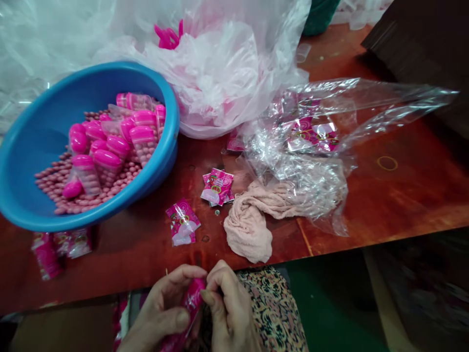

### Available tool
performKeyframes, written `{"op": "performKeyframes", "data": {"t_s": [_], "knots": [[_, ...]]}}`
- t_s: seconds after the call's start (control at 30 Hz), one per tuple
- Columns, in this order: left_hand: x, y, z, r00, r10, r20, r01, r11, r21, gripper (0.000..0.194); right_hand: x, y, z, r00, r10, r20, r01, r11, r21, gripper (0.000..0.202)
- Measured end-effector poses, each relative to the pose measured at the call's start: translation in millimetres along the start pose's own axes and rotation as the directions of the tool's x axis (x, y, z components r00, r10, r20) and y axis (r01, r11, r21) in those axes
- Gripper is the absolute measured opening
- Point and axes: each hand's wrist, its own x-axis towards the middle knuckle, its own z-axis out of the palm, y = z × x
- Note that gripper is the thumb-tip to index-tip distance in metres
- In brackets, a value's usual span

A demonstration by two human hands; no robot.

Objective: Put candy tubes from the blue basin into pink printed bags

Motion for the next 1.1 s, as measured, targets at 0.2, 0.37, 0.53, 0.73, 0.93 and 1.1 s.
{"op": "performKeyframes", "data": {"t_s": [0.2,0.37,0.53,0.73,0.93,1.1], "knots": [[6.9,-2.4,-9.8,0.999,0.003,0.042,-0.004,0.999,0.039,0.047,-2.1,3.2,2.7,0.999,-0.051,-0.016,0.05,0.998,-0.024,0.025],[8.3,-0.3,-11.3,0.996,-0.049,0.076,0.049,0.999,0.005,0.048,-1.0,3.3,2.5,0.998,-0.06,-0.022,0.059,0.998,-0.029,0.024],[7.4,0.7,-5.9,0.997,-0.074,0.027,0.077,0.993,-0.095,0.041,-0.8,1.4,-1.1,0.997,-0.083,-0.009,0.083,0.996,-0.043,0.021],[10.4,-10.0,-14.4,0.996,-0.025,0.08,0.031,0.997,-0.073,0.039,-1.4,5.9,2.0,0.999,-0.048,-0.023,0.048,0.999,-0.016,0.023],[12.1,-11.8,-17.5,0.99,-0.088,0.106,0.104,0.983,-0.15,0.037,-1.4,5.6,3.6,1.0,0.023,-0.011,-0.022,0.999,0.045,0.023],[10.6,-6.7,-17.4,0.995,-0.049,0.084,0.054,0.996,-0.068,0.036,-4.0,6.0,3.1,0.997,0.053,0.048,-0.057,0.994,0.092,0.027]]}}
